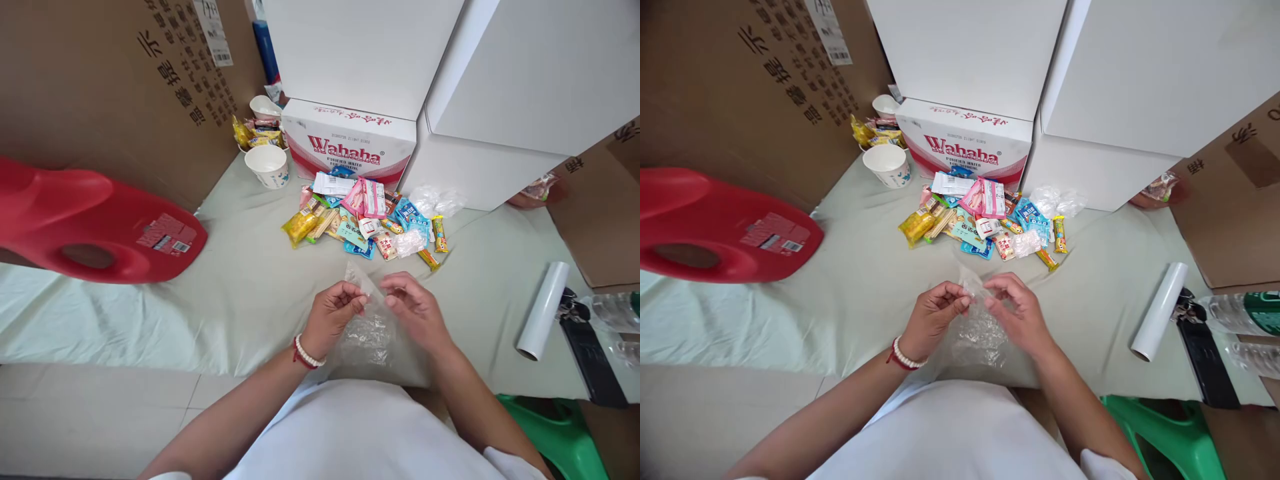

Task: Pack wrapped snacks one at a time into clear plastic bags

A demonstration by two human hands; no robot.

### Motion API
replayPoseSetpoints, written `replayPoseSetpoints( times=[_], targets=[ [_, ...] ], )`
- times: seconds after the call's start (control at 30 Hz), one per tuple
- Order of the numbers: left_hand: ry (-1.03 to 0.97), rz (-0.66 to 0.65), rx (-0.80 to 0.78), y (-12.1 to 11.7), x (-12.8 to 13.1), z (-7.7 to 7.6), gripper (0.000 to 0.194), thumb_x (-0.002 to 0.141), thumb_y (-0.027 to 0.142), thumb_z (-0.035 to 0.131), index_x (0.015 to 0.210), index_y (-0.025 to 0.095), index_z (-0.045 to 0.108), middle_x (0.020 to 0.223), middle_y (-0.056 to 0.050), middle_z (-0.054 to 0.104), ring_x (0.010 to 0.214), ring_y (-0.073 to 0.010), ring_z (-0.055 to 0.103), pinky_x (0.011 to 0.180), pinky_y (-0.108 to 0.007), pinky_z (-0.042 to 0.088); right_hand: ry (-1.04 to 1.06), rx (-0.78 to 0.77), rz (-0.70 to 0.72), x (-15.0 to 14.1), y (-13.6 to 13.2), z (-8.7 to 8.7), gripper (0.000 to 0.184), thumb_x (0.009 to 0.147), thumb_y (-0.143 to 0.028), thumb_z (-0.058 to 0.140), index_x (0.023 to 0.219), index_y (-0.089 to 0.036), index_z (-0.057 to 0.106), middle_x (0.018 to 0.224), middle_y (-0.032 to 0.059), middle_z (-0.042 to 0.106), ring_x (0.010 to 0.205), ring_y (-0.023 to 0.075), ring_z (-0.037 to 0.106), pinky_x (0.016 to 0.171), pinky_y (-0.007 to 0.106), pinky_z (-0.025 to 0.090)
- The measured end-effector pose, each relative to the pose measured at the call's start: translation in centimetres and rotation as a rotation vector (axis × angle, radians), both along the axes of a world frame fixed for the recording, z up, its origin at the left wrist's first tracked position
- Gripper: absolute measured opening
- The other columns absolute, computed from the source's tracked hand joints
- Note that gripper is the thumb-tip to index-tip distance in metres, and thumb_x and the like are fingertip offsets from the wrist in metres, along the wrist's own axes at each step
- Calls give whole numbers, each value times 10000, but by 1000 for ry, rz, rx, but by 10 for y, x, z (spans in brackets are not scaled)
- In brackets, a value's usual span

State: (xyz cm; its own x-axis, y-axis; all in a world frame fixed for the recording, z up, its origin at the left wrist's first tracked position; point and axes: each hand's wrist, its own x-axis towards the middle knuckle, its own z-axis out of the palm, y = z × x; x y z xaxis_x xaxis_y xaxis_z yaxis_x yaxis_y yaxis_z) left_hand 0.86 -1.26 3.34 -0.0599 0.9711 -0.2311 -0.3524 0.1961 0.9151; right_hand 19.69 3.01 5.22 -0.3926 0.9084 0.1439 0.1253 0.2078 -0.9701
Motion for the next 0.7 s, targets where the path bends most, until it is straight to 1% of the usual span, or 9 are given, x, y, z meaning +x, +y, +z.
replayPoseSetpoints(
  times=[0.07, 0.17, 0.27, 0.33, 0.37, 0.43, 0.53, 0.6, 0.7],
  targets=[
    [14, 6, 14, -4, 3, 1, 324, 720, 418, 886, 787, 167, 692, 694, 19, 676, 624, -100, 607, 641, -235, 494, 28, -42, 34, -15, -4, 1, 191, 908, -404, 728, 1030, -257, 741, 1028, 52, 652, 919, 186, 614, 800, 313, 506],
    [28, -19, 46, -10, 2, 4, 336, 776, 474, 833, 814, 165, 707, 667, 11, 666, 614, -105, 593, 636, -243, 484, 70, -129, 69, -22, -2, 0, 185, 902, -418, 734, 893, -233, 732, 918, 30, 629, 841, 169, 589, 767, 300, 476],
    [61, -44, 55, -14, -2, 7, 360, 844, 518, 753, 863, 159, 723, 788, -37, 728, 627, -110, 595, 646, -257, 485, 119, -248, 43, -17, 0, 2, 233, 897, -445, 733, 851, -219, 700, 822, 3, 597, 765, 147, 529, 714, 275, 430],
    [87, -38, 53, -17, -2, 8, 365, 861, 523, 728, 872, 158, 722, 870, -63, 749, 650, -115, 598, 662, -265, 486, 141, -315, 10, -15, 0, 2, 262, 882, -463, 744, 840, -211, 684, 776, -12, 574, 726, 134, 489, 689, 264, 402],
    [99, -26, 53, -18, -2, 8, 364, 859, 522, 727, 869, 158, 719, 873, -63, 746, 655, -116, 592, 664, -265, 481, 145, -339, -6, -14, 0, 2, 276, 869, -472, 753, 833, -208, 680, 762, -16, 567, 710, 130, 474, 679, 261, 393],
    [131, -1, 59, -19, 1, 7, 348, 833, 505, 753, 880, 162, 718, 826, -42, 715, 663, -119, 571, 661, -262, 465, 147, -371, -33, -16, -1, 0, 296, 843, -483, 774, 812, -205, 676, 744, -21, 561, 682, 124, 454, 655, 258, 379],
    [198, 20, 81, -17, 7, 3, 323, 777, 450, 805, 921, 170, 733, 822, -21, 666, 691, -124, 547, 662, -261, 444, 158, -390, -31, -22, -2, -2, 284, 824, -466, 792, 790, -205, 687, 721, -26, 556, 652, 115, 429, 623, 254, 359],
    [228, 36, 97, -14, 10, 1, 284, 789, 428, 785, 897, 168, 742, 821, -20, 649, 707, -128, 539, 672, -267, 435, 172, -386, -25, -25, -3, -2, 259, 817, -442, 803, 785, -206, 700, 696, -31, 544, 639, 111, 414, 610, 251, 349],
    [241, 67, 96, -9, 11, -3, 258, 827, 423, 734, 833, 165, 729, 758, -7, 621, 697, -126, 513, 670, -265, 412, 194, -403, -44, -26, -3, 0, 244, 810, -427, 812, 781, -208, 707, 678, -33, 535, 618, 105, 395, 576, 247, 325]
  ],
)
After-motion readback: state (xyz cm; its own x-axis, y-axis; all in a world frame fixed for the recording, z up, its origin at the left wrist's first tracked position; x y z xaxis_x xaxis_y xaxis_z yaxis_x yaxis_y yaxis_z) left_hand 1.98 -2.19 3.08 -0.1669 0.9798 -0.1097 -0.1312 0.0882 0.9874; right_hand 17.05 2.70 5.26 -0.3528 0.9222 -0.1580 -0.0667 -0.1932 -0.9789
